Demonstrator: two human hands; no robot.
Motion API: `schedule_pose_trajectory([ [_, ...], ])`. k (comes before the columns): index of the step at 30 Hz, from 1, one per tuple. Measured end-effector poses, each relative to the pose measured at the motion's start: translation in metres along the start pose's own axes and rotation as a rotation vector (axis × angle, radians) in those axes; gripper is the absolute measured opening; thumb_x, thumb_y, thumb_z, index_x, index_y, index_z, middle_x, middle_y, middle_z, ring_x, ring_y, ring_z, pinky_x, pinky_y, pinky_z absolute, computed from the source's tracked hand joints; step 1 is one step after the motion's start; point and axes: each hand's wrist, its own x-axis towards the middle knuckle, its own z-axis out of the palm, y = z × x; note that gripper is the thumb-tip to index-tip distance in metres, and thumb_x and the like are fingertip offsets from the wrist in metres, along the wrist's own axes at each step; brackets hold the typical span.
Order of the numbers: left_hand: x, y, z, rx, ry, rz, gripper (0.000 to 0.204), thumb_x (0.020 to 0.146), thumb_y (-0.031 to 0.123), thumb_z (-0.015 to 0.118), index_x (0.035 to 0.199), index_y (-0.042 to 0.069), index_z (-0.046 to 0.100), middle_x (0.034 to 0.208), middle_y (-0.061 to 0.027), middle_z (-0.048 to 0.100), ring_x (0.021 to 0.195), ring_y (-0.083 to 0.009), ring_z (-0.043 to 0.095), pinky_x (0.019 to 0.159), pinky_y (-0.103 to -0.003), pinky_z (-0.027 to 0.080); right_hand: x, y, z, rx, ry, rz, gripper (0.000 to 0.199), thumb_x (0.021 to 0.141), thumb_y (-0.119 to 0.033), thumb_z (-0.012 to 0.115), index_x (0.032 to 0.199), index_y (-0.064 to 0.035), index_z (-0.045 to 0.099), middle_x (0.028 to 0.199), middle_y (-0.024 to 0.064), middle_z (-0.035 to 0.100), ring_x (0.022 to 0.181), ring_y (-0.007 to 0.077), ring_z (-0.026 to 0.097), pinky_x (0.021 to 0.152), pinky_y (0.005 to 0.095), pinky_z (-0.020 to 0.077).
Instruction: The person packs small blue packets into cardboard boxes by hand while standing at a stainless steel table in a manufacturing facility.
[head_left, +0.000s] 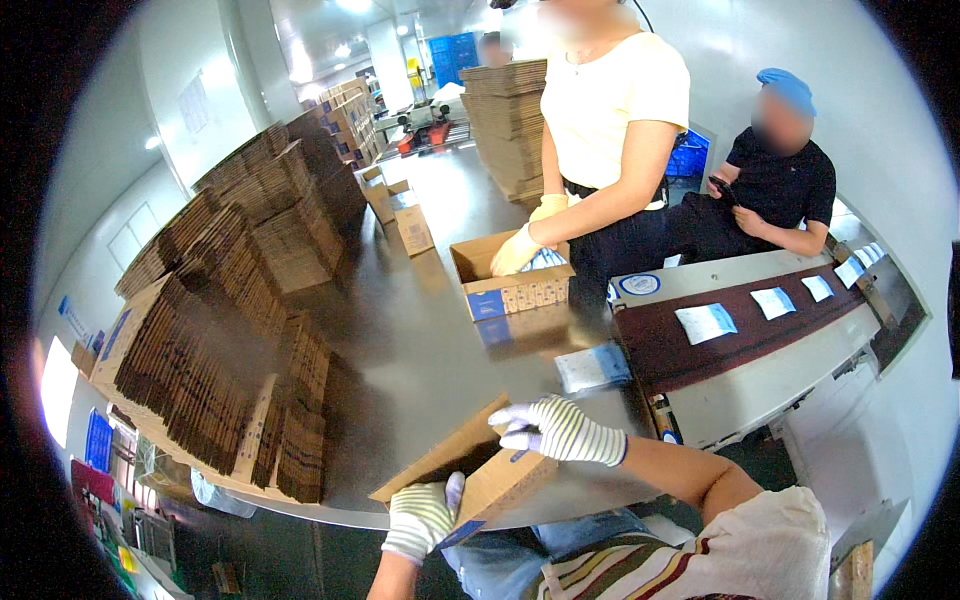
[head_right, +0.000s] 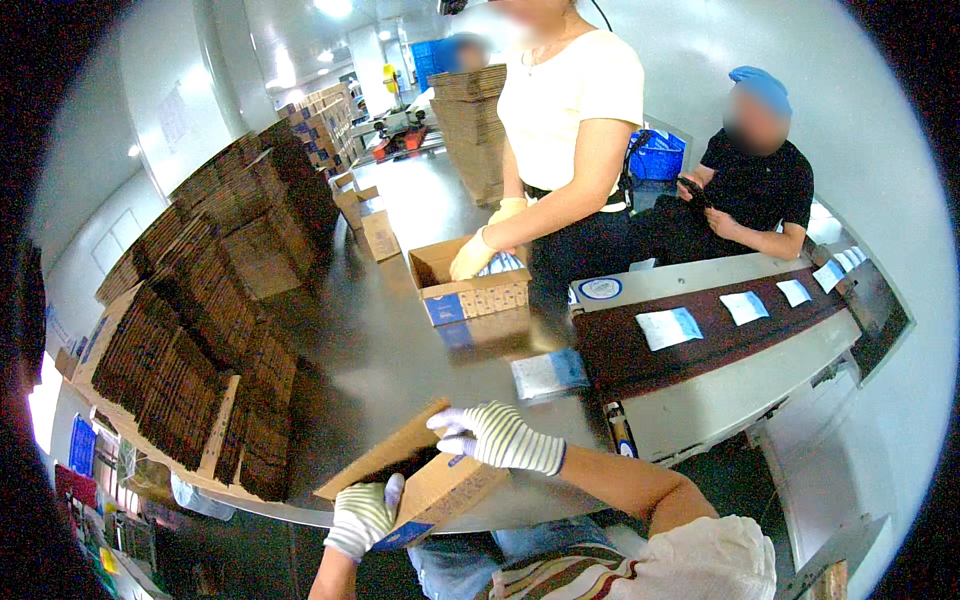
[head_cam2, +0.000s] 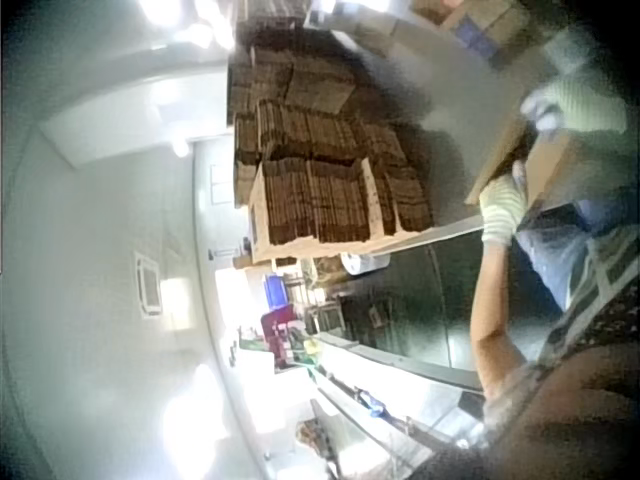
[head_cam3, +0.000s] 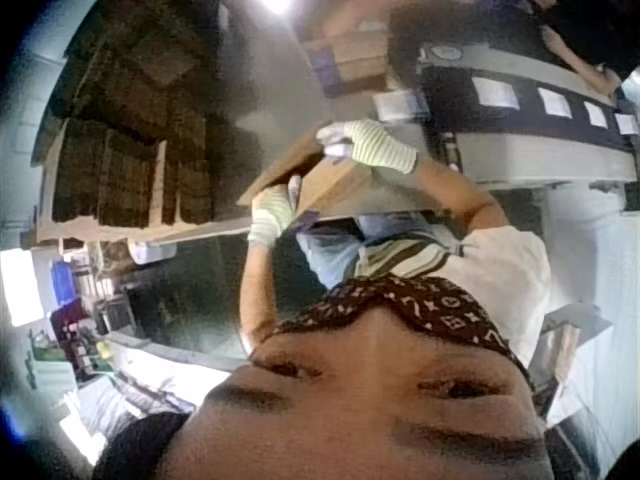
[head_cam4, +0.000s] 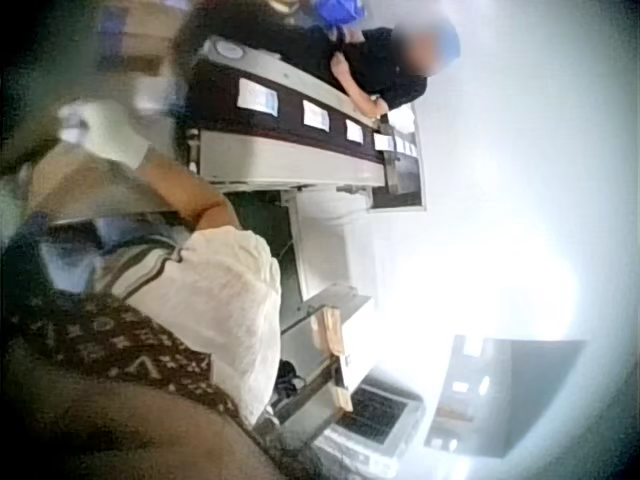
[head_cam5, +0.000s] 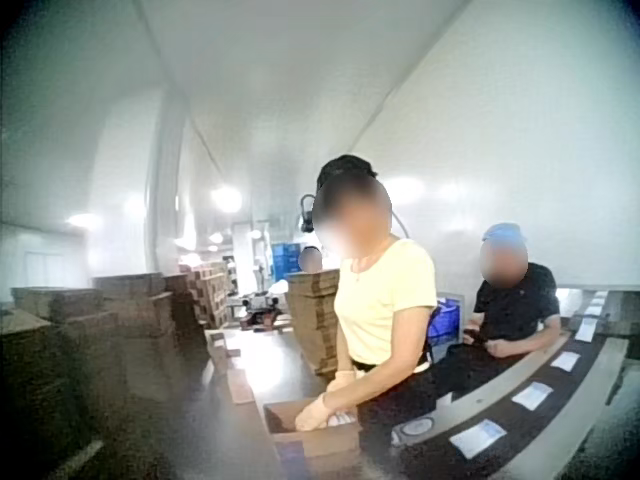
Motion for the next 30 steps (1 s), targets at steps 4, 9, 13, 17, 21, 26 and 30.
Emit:
schedule_pose_trajectory([
  [4, 0.02, 0.009, 0.015, -0.015, 0.297, -0.019, 0.04, 0.093, 0.037, 0.041, 0.088, 0.003, 0.063, 0.073, -0.019, 0.065, 0.068, -0.0344, 0.063, 0.064, -0.045, 0.049, 0.001, 0.007, 0.012, -0.466, 0.115, -0.231, 0.021, 0.08, -0.019, 0.062, 0.1, -0.0151, 0.065, 0.108, 0.006, 0.059, 0.097, 0.0288, 0.054, 0.084, 0.0409, 0.0457],
  [9, -0.01, 0.034, 0.02, 0.008, 0.409, 0.185, 0.058, 0.08, 0.04, 0.061, 0.119, -0.001, 0.049, 0.092, -0.0218, 0.061, 0.082, -0.0359, 0.062, 0.07, -0.046, 0.05, 0.005, 0.012, 0.018, -0.358, 0.124, -0.248, 0.019, 0.081, -0.017, 0.061, 0.099, -0.0138, 0.065, 0.108, 0.0064, 0.059, 0.1, 0.0268, 0.054, 0.088, 0.0393, 0.0438],
  [13, -0.006, 0.05, 0.023, 0.07, 0.301, 0.106, 0.077, 0.071, 0.045, 0.07, 0.124, -0.003, 0.042, 0.098, -0.0212, 0.061, 0.085, -0.0359, 0.062, 0.07, -0.043, 0.052, 0.007, 0.014, 0.017, -0.341, 0.121, -0.214, 0.02, 0.08, -0.017, 0.063, 0.099, -0.0128, 0.065, 0.108, 0.0073, 0.059, 0.099, 0.0276, 0.055, 0.089, 0.0393, 0.044],
  [17, -0.004, 0.042, 0.028, -0.009, 0.292, 0.141, 0.069, 0.07, 0.043, 0.071, 0.118, -0.002, 0.046, 0.089, -0.0204, 0.063, 0.079, -0.0354, 0.063, 0.067, -0.042, 0.052, 0.001, 0.015, 0.016, -0.305, 0.124, -0.2, 0.026, 0.08, -0.02, 0.065, 0.104, -0.0106, 0.063, 0.109, 0.009, 0.059, 0.103, 0.0279, 0.054, 0.092, 0.0397, 0.0418],
  [21, -0.021, 0.03, 0.01, -0.202, 0.327, 0.082, 0.061, 0.072, 0.031, 0.075, 0.116, -0.002, 0.048, 0.087, -0.0217, 0.064, 0.076, -0.0337, 0.064, 0.071, -0.04, 0.052, -0.014, -0.001, -0.002, -0.07, 0.37, -0.197, 0.042, 0.079, -0.027, 0.068, 0.113, -0.0045, 0.056, 0.114, 0.0159, 0.057, 0.108, 0.0326, 0.053, 0.095, 0.0405, 0.0409],
  [26, -0.039, 0.016, 0.009, -1.394, 0.753, 0.078, 0.081, 0.082, 0.024, 0.07, 0.14, 0.004, 0.017, 0.127, -0.0165, 0.045, 0.106, -0.0245, 0.051, 0.091, -0.04, 0.046, -0.025, 0.006, -0.006, 0.063, 0.353, -0.021, 0.072, 0.077, -0.037, 0.071, 0.125, 0.0078, 0.041, 0.12, 0.0264, 0.052, 0.114, 0.0359, 0.051, 0.096, 0.0408, 0.0413],
  [30, -0.027, 0.037, 0.041, -1.566, 0.707, 0.055, 0.071, 0.083, 0.02, 0.068, 0.137, 0.0, 0.026, 0.127, -0.015, 0.046, 0.112, -0.0234, 0.045, 0.1, -0.036, 0.034, -0.009, -0.043, -0.01, 0.063, 0.256, -0.033, 0.071, 0.073, -0.04, 0.073, 0.121, 0.0049, 0.044, 0.106, 0.0239, 0.059, 0.098, 0.0361, 0.06, 0.086, 0.0414, 0.0471],
])
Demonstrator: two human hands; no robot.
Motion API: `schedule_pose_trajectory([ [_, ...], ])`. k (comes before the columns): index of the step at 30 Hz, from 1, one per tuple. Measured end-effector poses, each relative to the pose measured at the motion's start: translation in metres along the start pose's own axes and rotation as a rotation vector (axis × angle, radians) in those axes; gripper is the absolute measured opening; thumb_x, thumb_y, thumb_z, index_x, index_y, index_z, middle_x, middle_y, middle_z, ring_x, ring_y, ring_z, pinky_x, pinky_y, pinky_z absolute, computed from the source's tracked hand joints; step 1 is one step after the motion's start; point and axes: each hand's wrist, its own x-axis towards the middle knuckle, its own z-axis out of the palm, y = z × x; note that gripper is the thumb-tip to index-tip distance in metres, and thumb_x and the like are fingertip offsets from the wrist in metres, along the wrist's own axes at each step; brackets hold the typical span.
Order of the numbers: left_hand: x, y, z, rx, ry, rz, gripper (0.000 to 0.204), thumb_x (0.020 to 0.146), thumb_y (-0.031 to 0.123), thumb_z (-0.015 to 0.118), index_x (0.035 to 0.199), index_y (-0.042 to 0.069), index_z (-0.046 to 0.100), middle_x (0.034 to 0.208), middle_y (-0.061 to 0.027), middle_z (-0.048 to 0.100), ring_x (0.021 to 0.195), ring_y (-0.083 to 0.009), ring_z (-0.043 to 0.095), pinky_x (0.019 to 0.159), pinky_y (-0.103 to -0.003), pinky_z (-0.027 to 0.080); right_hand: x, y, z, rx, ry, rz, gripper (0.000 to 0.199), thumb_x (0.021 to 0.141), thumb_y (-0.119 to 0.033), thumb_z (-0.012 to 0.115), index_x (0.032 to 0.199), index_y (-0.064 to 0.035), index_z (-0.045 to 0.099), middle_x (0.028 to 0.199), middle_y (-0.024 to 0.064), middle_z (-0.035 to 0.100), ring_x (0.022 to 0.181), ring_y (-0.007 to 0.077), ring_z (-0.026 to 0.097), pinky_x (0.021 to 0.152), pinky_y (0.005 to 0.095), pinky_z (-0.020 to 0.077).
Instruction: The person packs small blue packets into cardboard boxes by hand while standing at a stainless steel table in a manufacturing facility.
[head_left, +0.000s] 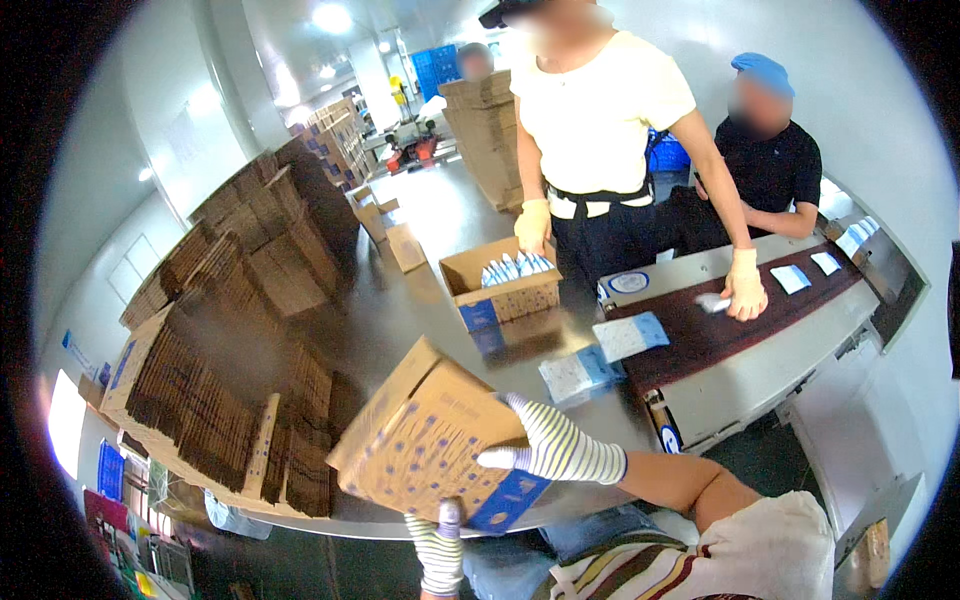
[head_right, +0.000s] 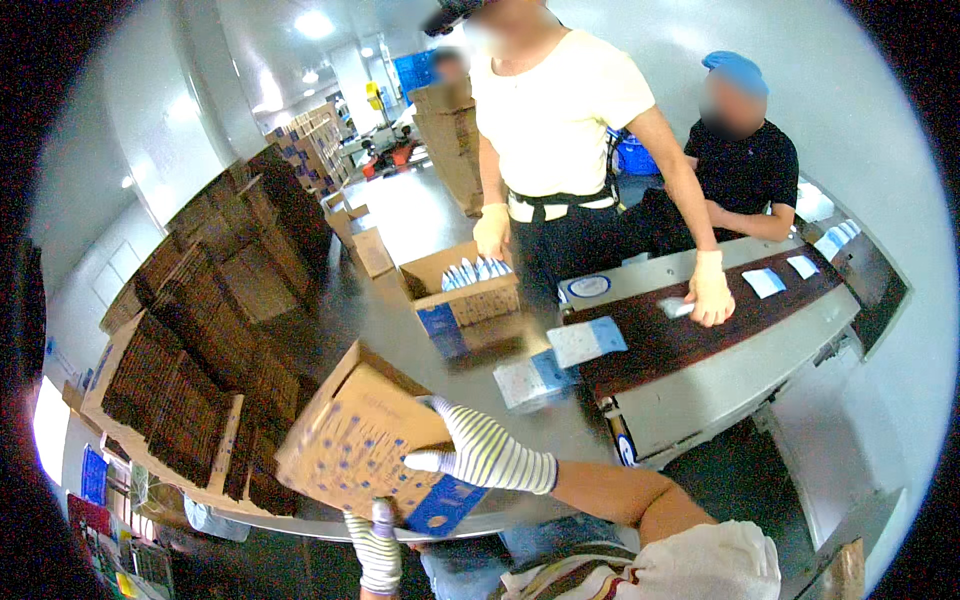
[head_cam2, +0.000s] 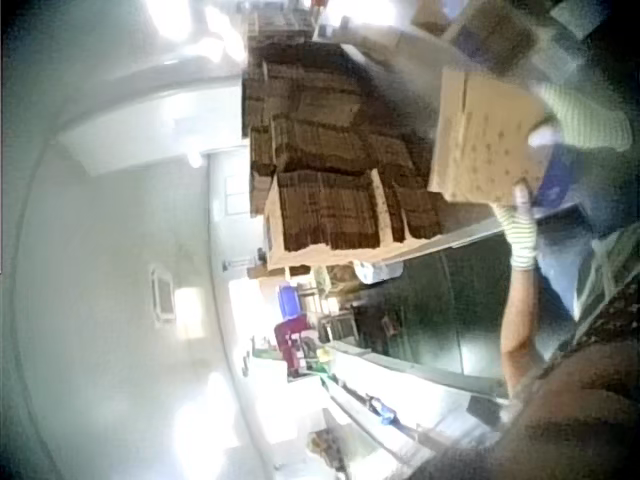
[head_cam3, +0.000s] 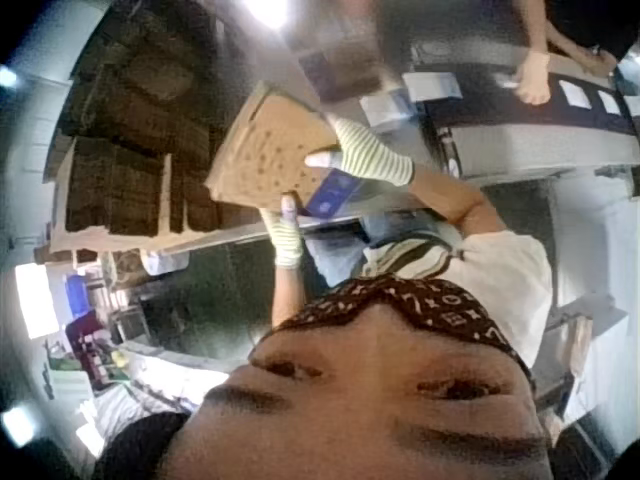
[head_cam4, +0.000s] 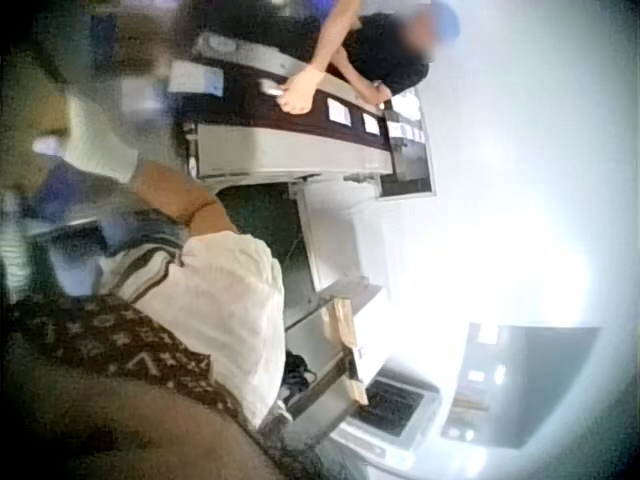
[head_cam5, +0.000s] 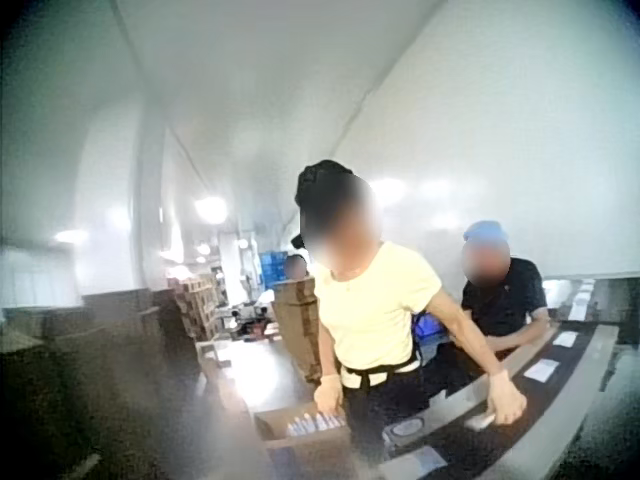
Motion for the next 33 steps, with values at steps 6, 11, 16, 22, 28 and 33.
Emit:
schedule_pose_trajectory([
  [6, -0.026, -0.092, -0.021, -0.444, -0.154, -0.41, 0.079, 0.073, 0.032, 0.075, 0.134, 0.007, 0.032, 0.131, -0.0086, 0.041, 0.117, -0.0236, 0.045, 0.1, -0.038, 0.038, 0.013, -0.027, 0.039, -0.662, -0.373, -0.267, 0.066, 0.069, -0.045, 0.067, 0.117, -0.0046, 0.05, 0.098, 0.0141, 0.056, 0.086, 0.0296, 0.057, 0.072, 0.0415, 0.0472],
  [11, -0.047, -0.168, -0.05, -0.689, -0.048, -0.57, 0.072, 0.07, 0.029, 0.078, 0.13, 0.008, 0.044, 0.127, -0.0046, 0.052, 0.116, -0.0235, 0.051, 0.095, -0.042, 0.044, 0.002, 0.006, 0.094, -0.567, -0.537, -0.351, 0.037, 0.078, -0.034, 0.059, 0.103, -0.0072, 0.055, 0.094, 0.0119, 0.058, 0.083, 0.0282, 0.059, 0.068, 0.041, 0.0466],
  [16, -0.048, -0.118, -0.065, -0.516, -0.087, -0.733, 0.063, 0.079, 0.038, 0.071, 0.127, 0.005, 0.047, 0.111, -0.0112, 0.06, 0.094, -0.0228, 0.061, 0.083, -0.035, 0.05, -0.011, 0.043, 0.116, -0.583, -0.467, -0.47, 0.034, 0.08, -0.038, 0.057, 0.097, -0.0085, 0.057, 0.086, 0.0097, 0.06, 0.078, 0.0268, 0.061, 0.065, 0.0399, 0.0475],
  [22, -0.042, -0.025, -0.136, 1.053, -0.026, -0.278, 0.057, 0.082, 0.039, 0.064, 0.113, -0.006, 0.05, 0.114, -0.026, 0.056, 0.108, -0.0384, 0.054, 0.086, -0.039, 0.048, 0.02, 0.048, 0.09, -0.457, -0.5, -0.64, 0.057, 0.077, -0.063, 0.049, 0.079, -0.0076, 0.062, 0.072, 0.0106, 0.062, 0.07, 0.03, 0.061, 0.06, 0.0403, 0.0471],
  [28, -0.003, 0.062, -0.076, 1.494, -0.41, 0.489, 0.078, 0.071, 0.045, 0.07, 0.133, 0.009, 0.041, 0.14, -0.0174, 0.035, 0.125, -0.0463, 0.033, 0.107, -0.055, 0.025, 0.038, 0.055, 0.084, -0.331, -0.455, -0.72, 0.046, 0.086, -0.046, 0.051, 0.06, -0.0083, 0.055, 0.058, 0.0082, 0.054, 0.056, 0.0275, 0.055, 0.053, 0.0395, 0.0425],
  [33, 0.008, 0.022, -0.053, 1.44, -0.729, 0.802, 0.05, 0.071, 0.039, 0.07, 0.102, 0.003, 0.055, 0.093, -0.0148, 0.057, 0.109, -0.0352, 0.051, 0.103, -0.054, 0.032, 0.05, 0.064, 0.08, -0.273, -0.179, -0.725, 0.032, 0.082, -0.032, 0.057, 0.065, -0.0056, 0.055, 0.07, 0.0098, 0.056, 0.071, 0.0267, 0.055, 0.063, 0.0405, 0.042],
])
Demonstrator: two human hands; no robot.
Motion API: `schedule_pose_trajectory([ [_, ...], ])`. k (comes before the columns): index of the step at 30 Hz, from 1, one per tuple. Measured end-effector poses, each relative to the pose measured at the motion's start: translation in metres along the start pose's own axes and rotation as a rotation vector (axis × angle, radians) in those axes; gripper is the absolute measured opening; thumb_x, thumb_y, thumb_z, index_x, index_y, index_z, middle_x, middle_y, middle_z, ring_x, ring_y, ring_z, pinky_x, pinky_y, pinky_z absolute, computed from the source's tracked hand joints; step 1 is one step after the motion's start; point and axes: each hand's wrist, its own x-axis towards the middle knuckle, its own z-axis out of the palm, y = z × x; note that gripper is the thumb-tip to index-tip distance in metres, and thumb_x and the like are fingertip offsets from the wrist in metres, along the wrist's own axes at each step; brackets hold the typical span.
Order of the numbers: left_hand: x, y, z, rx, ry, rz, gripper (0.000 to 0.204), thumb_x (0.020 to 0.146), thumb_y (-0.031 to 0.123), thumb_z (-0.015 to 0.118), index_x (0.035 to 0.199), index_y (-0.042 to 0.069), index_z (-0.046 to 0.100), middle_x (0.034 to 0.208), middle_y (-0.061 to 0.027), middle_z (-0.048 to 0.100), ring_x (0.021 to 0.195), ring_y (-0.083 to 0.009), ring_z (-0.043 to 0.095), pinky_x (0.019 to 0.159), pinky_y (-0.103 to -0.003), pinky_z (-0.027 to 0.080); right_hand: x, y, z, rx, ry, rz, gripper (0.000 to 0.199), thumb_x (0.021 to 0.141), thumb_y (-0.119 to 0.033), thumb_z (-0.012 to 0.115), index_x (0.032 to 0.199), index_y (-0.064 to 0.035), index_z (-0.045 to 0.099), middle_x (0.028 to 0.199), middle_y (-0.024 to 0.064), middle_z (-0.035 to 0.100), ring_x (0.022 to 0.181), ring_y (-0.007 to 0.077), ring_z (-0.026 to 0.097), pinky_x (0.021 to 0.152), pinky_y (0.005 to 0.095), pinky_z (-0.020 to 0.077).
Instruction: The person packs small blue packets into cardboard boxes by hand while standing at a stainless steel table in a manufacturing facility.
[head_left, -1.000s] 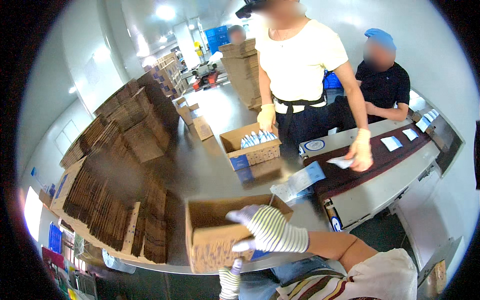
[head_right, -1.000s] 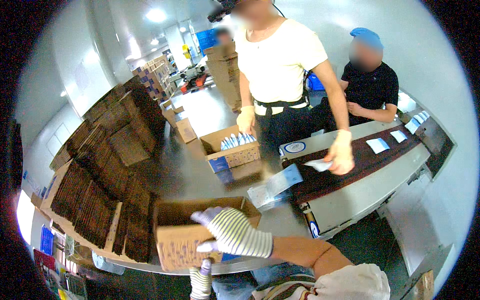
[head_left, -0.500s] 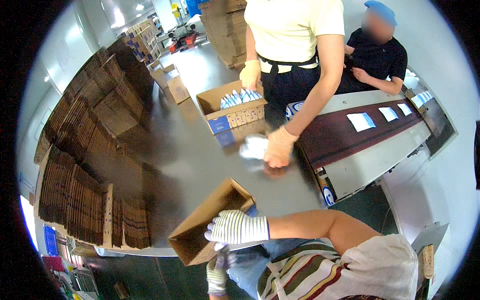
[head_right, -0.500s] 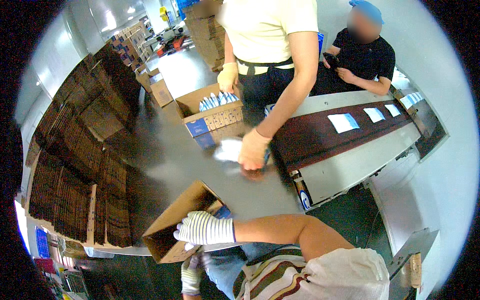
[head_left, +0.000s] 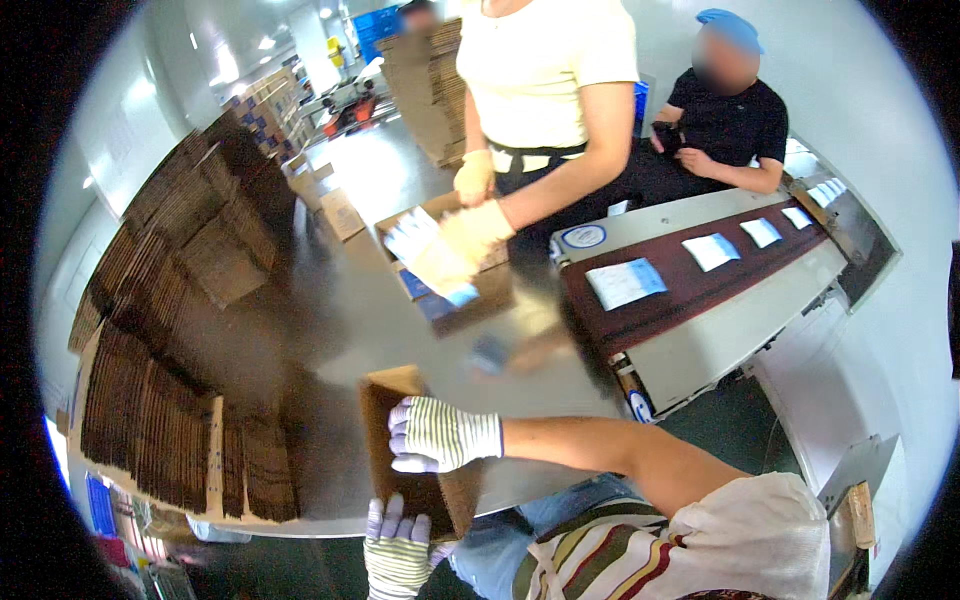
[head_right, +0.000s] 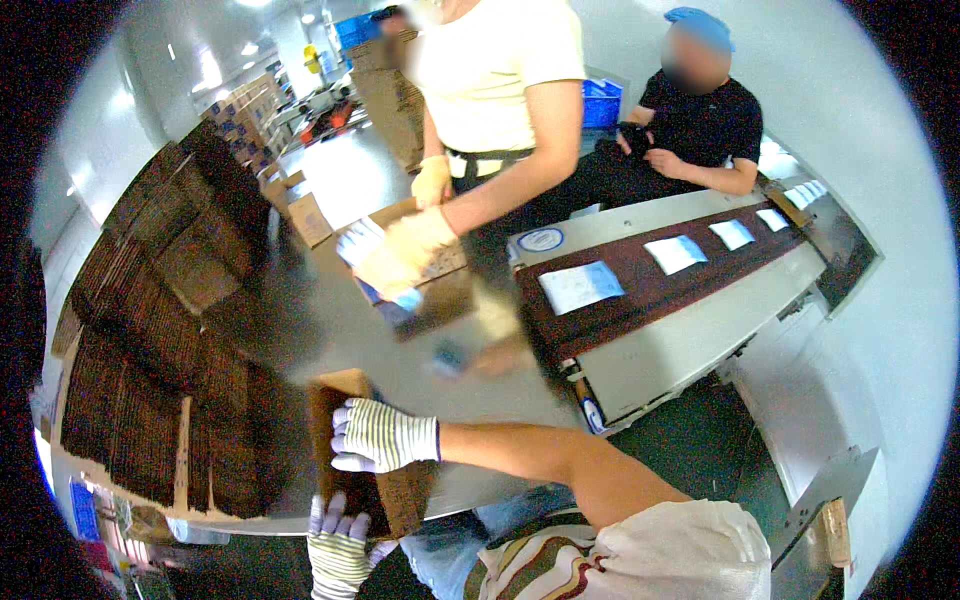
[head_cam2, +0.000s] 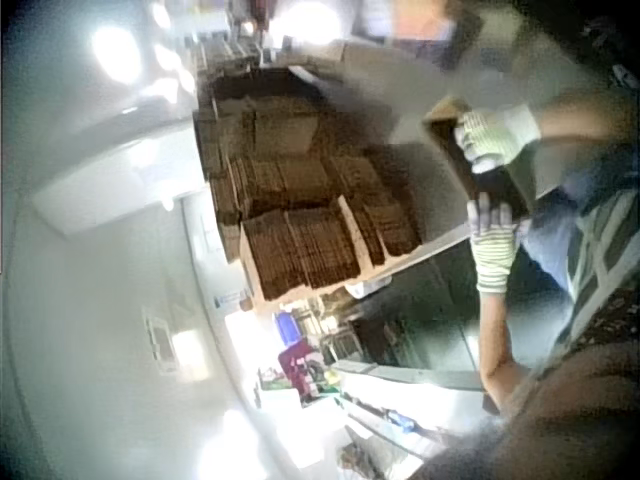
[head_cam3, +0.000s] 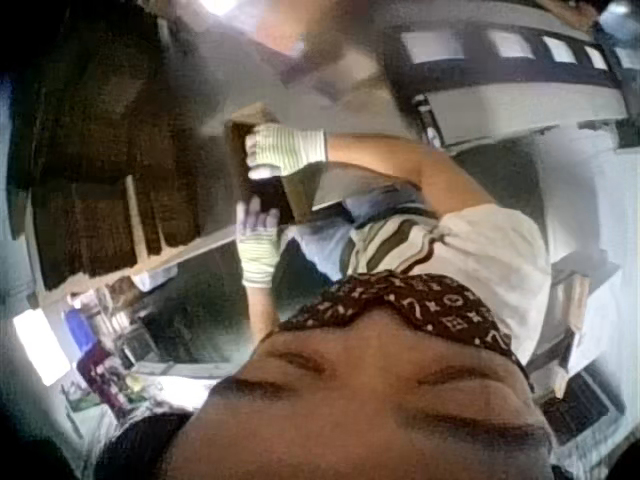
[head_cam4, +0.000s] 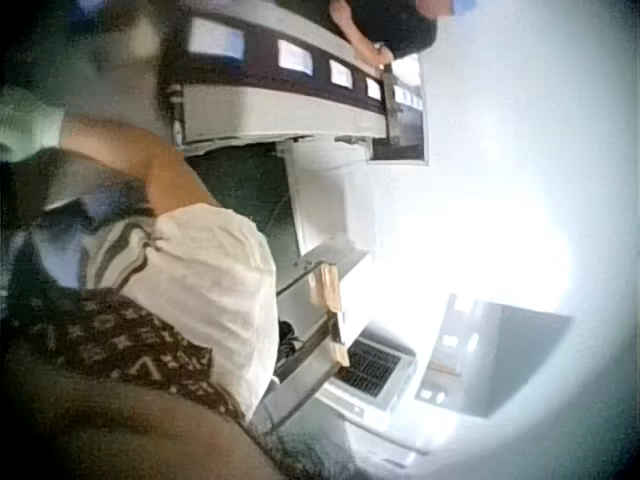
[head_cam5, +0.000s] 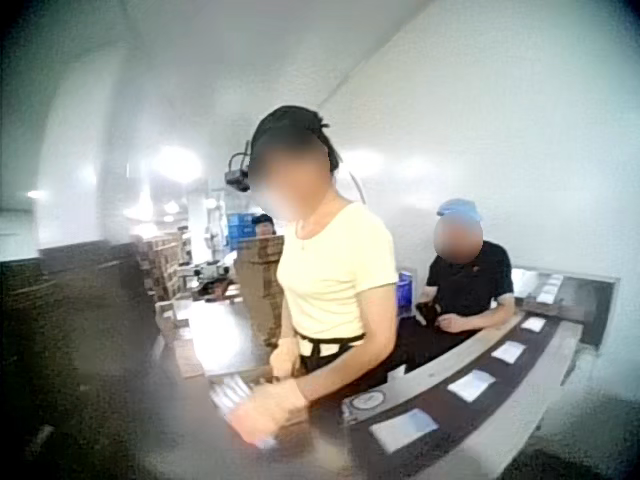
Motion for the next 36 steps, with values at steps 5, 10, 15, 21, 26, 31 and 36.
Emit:
schedule_pose_trajectory([
  [5, 0.005, 0.005, 0.012, -0.026, 0.198, -0.013, 0.038, 0.072, 0.038, 0.074, 0.08, 0.007, 0.053, 0.065, -0.0068, 0.048, 0.06, -0.0246, 0.051, 0.09, -0.047, 0.047, -0.016, -0.026, 0.015, 0.145, 0.175, 0.285, 0.023, 0.086, -0.031, 0.058, 0.092, -0.0087, 0.056, 0.113, 0.0121, 0.055, 0.124, 0.0347, 0.039, 0.103, 0.0501, 0.0326],
  [10, 0.0, 0.003, 0.016, -0.037, 0.295, -0.107, 0.041, 0.073, 0.044, 0.072, 0.07, 0.008, 0.052, 0.06, -0.0075, 0.049, 0.056, -0.0269, 0.051, 0.083, -0.046, 0.05, -0.018, -0.045, 0.037, 0.369, 0.269, 0.253, 0.015, 0.083, -0.017, 0.062, 0.093, -0.008, 0.056, 0.125, 0.0159, 0.046, 0.132, 0.0405, 0.027, 0.107, 0.0506, 0.0274],
  [15, -0.023, -0.004, 0.057, 0.102, 0.416, -0.167, 0.04, 0.09, 0.05, 0.044, 0.077, 0.012, 0.046, 0.074, -0.0039, 0.044, 0.072, -0.023, 0.049, 0.091, -0.048, 0.043, -0.017, -0.038, 0.042, 0.363, 0.261, 0.222, 0.013, 0.083, -0.016, 0.058, 0.093, -0.008, 0.056, 0.125, 0.0156, 0.047, 0.131, 0.0399, 0.028, 0.107, 0.0503, 0.0269],
  [21, -0.017, 0.004, 0.069, 0.037, 0.581, -0.336, 0.038, 0.093, 0.037, 0.029, 0.069, 0.012, 0.046, 0.066, -0.0048, 0.045, 0.06, -0.0224, 0.047, 0.091, -0.049, 0.043, -0.014, -0.037, 0.047, 0.32, 0.272, 0.25, 0.01, 0.082, -0.018, 0.057, 0.085, -0.0078, 0.056, 0.12, 0.014, 0.05, 0.127, 0.0395, 0.034, 0.105, 0.0497, 0.0294],
  [26, -0.016, 0.007, 0.07, -0.015, 0.58, -0.367, 0.024, 0.089, 0.029, 0.035, 0.076, 0.013, 0.047, 0.072, -0.006, 0.045, 0.068, -0.0232, 0.048, 0.095, -0.049, 0.039, -0.019, -0.033, 0.051, 0.312, 0.239, 0.234, 0.014, 0.08, -0.015, 0.058, 0.092, -0.0095, 0.057, 0.127, 0.014, 0.046, 0.131, 0.0381, 0.028, 0.108, 0.0485, 0.026],
  [31, -0.015, 0.012, 0.07, 0.019, 0.607, -0.399, 0.024, 0.089, 0.026, 0.035, 0.074, 0.012, 0.048, 0.072, -0.0052, 0.05, 0.067, -0.023, 0.051, 0.093, -0.05, 0.041, -0.018, -0.034, 0.046, 0.324, 0.198, 0.229, 0.014, 0.081, -0.017, 0.056, 0.092, -0.01, 0.057, 0.129, 0.014, 0.045, 0.132, 0.0378, 0.026, 0.109, 0.0474, 0.0252],
  [36, -0.012, 0.015, 0.069, -0.015, 0.633, -0.428, 0.023, 0.088, 0.027, 0.037, 0.074, 0.013, 0.049, 0.072, -0.0053, 0.05, 0.068, -0.0232, 0.052, 0.093, -0.05, 0.04, -0.02, -0.033, 0.047, 0.37, 0.16, 0.253, 0.014, 0.082, -0.016, 0.054, 0.095, -0.0102, 0.057, 0.13, 0.0139, 0.044, 0.133, 0.0369, 0.024, 0.111, 0.0466, 0.0218],
])
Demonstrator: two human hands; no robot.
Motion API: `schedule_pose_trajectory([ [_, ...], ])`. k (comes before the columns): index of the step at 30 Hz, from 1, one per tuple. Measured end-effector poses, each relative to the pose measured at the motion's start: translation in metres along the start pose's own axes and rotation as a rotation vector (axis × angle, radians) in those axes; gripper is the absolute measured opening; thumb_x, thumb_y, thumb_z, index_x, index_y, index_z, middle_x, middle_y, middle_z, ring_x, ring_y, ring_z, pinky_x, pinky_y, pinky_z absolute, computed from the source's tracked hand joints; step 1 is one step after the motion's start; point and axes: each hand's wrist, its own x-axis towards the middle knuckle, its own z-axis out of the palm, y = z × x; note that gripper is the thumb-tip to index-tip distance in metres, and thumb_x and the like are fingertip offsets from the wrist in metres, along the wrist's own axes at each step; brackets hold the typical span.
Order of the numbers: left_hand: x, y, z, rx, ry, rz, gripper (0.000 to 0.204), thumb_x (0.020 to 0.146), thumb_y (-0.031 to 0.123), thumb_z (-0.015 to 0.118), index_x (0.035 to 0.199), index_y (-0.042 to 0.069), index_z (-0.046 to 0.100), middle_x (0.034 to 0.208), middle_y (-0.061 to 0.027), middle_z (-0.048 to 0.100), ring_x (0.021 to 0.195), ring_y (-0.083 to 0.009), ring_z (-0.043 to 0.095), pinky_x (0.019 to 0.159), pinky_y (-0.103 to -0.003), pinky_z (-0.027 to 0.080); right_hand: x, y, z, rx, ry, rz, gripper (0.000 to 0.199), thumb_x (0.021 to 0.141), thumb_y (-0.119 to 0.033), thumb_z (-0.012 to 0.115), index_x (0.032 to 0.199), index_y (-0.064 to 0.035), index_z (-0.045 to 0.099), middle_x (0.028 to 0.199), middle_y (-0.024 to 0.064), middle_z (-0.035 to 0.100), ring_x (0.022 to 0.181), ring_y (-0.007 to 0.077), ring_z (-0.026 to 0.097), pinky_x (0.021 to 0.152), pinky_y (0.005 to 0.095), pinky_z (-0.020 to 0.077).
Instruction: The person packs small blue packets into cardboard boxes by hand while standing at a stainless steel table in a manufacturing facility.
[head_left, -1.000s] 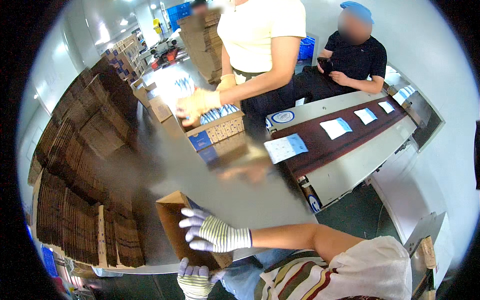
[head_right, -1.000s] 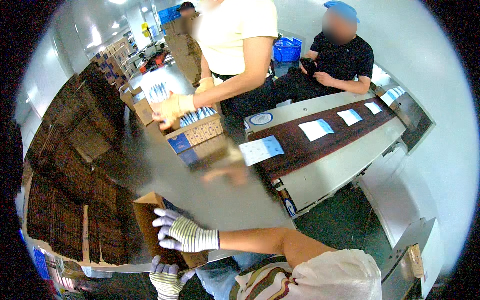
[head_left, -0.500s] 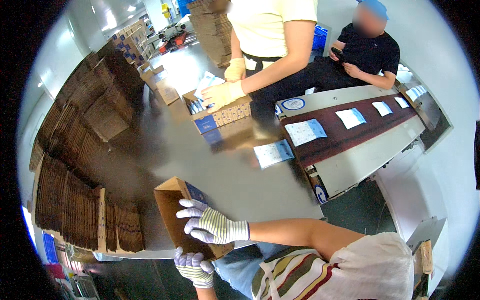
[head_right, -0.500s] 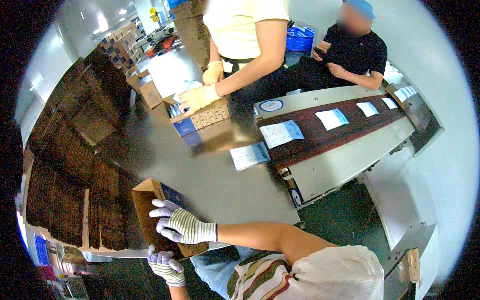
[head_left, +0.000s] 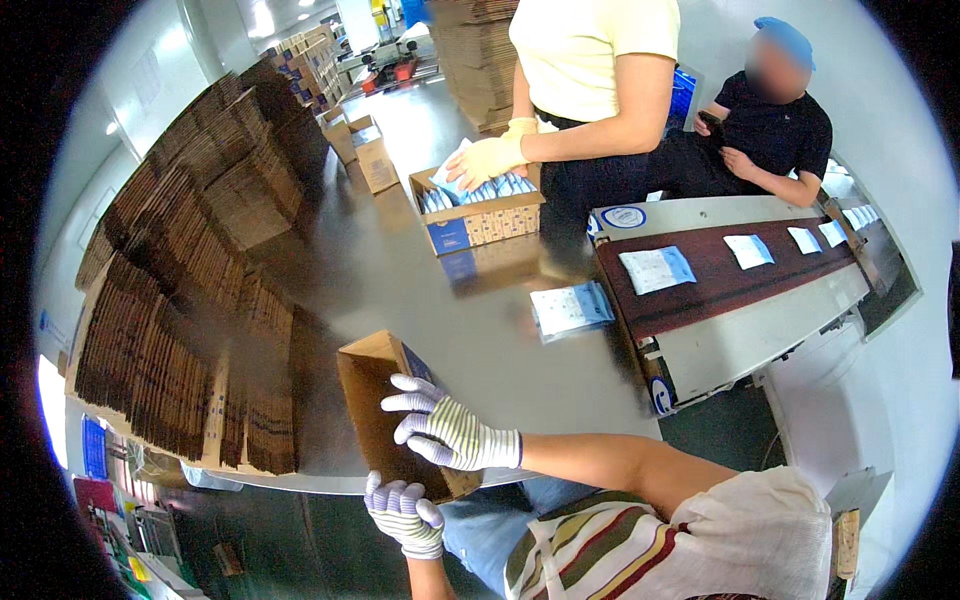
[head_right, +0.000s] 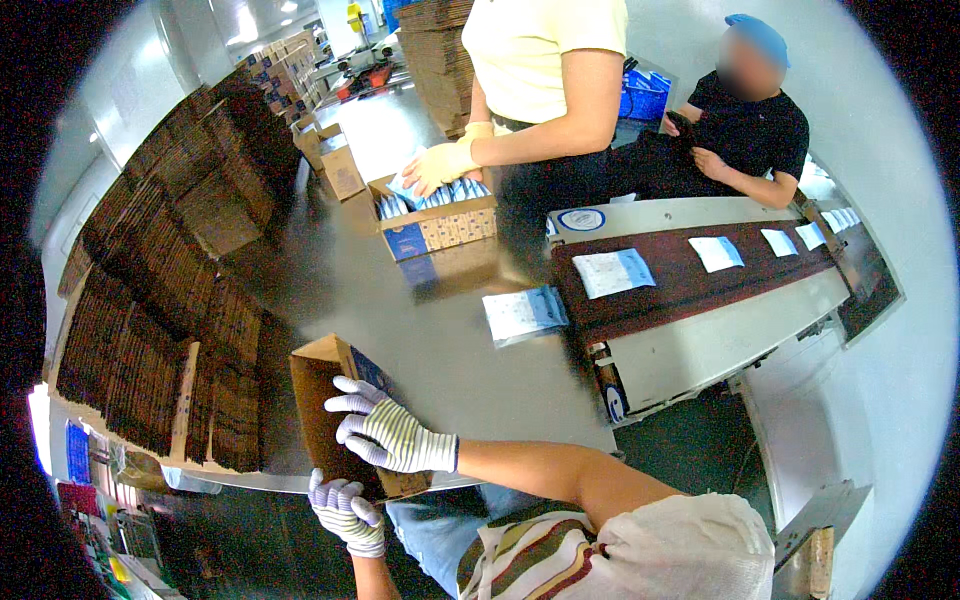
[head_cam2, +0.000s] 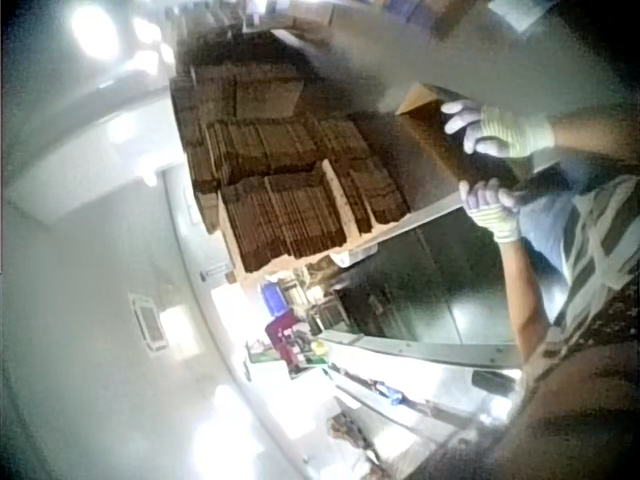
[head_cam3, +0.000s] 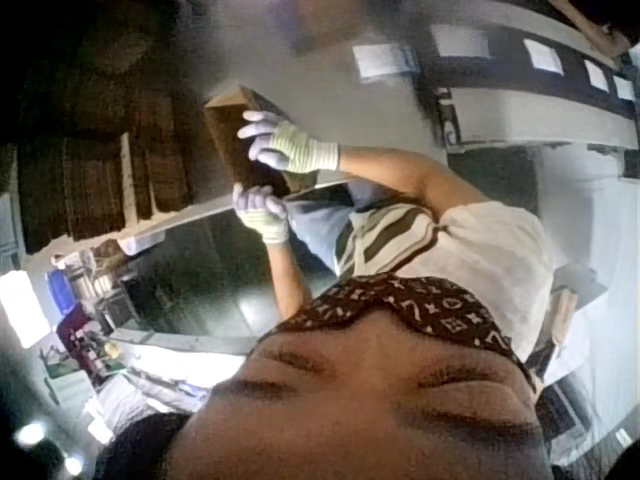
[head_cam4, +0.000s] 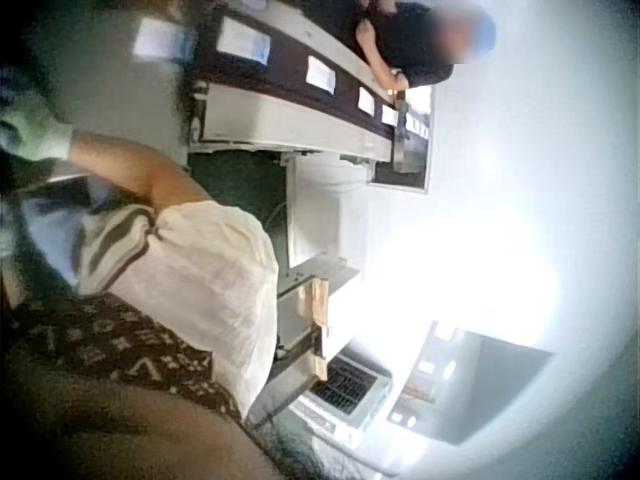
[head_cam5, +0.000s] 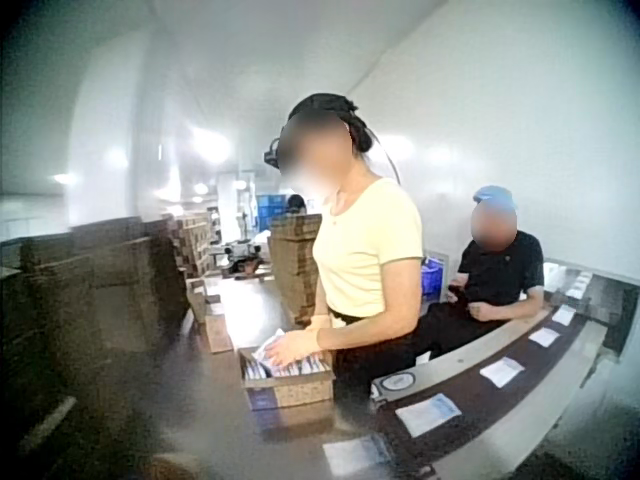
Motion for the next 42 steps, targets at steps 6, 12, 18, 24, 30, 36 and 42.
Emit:
schedule_pose_trajectory([
  [6, -0.001, 0.001, 0.003, 0.011, 0.008, -0.006, 0.023, 0.087, 0.026, 0.037, 0.073, 0.013, 0.049, 0.071, -0.0056, 0.05, 0.068, -0.0239, 0.053, 0.093, -0.05, 0.04, 0.001, -0.003, -0.002, -0.064, 0.045, -0.015, 0.014, 0.081, -0.018, 0.056, 0.092, -0.0103, 0.058, 0.129, 0.0132, 0.046, 0.132, 0.0375, 0.027, 0.11, 0.0482, 0.0245],
  [12, 0.001, 0.002, 0.001, -0.001, 0.016, -0.014, 0.022, 0.086, 0.026, 0.038, 0.073, 0.013, 0.049, 0.072, -0.0064, 0.049, 0.069, -0.0242, 0.051, 0.093, -0.049, 0.04, 0.005, -0.008, -0.002, -0.057, 0.082, -0.01, 0.009, 0.081, -0.017, 0.057, 0.085, -0.0085, 0.058, 0.122, 0.0131, 0.05, 0.129, 0.0389, 0.032, 0.108, 0.0488, 0.0263],
  [18, 0.001, 0.002, 0.001, 0.01, 0.001, -0.019, 0.026, 0.088, 0.028, 0.037, 0.071, 0.012, 0.049, 0.07, -0.007, 0.051, 0.068, -0.0247, 0.052, 0.093, -0.05, 0.04, 0.002, -0.005, -0.003, -0.052, 0.049, -0.004, 0.011, 0.08, -0.016, 0.057, 0.09, -0.0102, 0.058, 0.129, 0.0132, 0.046, 0.132, 0.0384, 0.028, 0.109, 0.0495, 0.0259],
  [24, 0.0, 0.003, 0.003, 0.006, 0.0, -0.02, 0.025, 0.089, 0.027, 0.037, 0.073, 0.011, 0.048, 0.071, -0.0073, 0.05, 0.07, -0.0248, 0.052, 0.094, -0.051, 0.04, 0.002, -0.003, 0.0, -0.064, 0.117, -0.04, 0.011, 0.081, -0.018, 0.057, 0.083, -0.0075, 0.057, 0.12, 0.0134, 0.051, 0.127, 0.0396, 0.034, 0.105, 0.0485, 0.0299],
  [30, 0.001, 0.003, 0.0, 0.026, -0.028, -0.008, 0.022, 0.089, 0.027, 0.038, 0.075, 0.012, 0.047, 0.074, -0.007, 0.049, 0.074, -0.024, 0.051, 0.094, -0.05, 0.04, 0.004, -0.006, -0.002, -0.04, 0.127, -0.03, 0.01, 0.08, -0.017, 0.058, 0.083, -0.0075, 0.057, 0.119, 0.0133, 0.052, 0.126, 0.0398, 0.035, 0.105, 0.0488, 0.0304],
  [36, 0.008, -0.001, -0.004, 0.079, -0.133, 0.169, 0.029, 0.09, 0.037, 0.041, 0.076, 0.012, 0.047, 0.069, -0.0063, 0.044, 0.067, -0.0238, 0.048, 0.092, -0.048, 0.041, 0.004, -0.003, -0.011, -0.068, 0.083, -0.055, 0.015, 0.082, -0.021, 0.058, 0.089, -0.0074, 0.057, 0.123, 0.0147, 0.049, 0.126, 0.0391, 0.035, 0.105, 0.0481, 0.0306],
  [42, 0.015, -0.003, -0.017, 0.079, -0.321, 0.253, 0.033, 0.086, 0.044, 0.049, 0.075, 0.012, 0.044, 0.061, -0.0042, 0.036, 0.059, -0.0238, 0.041, 0.088, -0.047, 0.043, 0.0, -0.009, -0.055, -0.233, -0.071, -0.036, 0.05, 0.084, -0.041, 0.059, 0.12, -0.007, 0.046, 0.136, 0.0202, 0.036, 0.124, 0.0387, 0.038, 0.103, 0.0474, 0.0333],
])
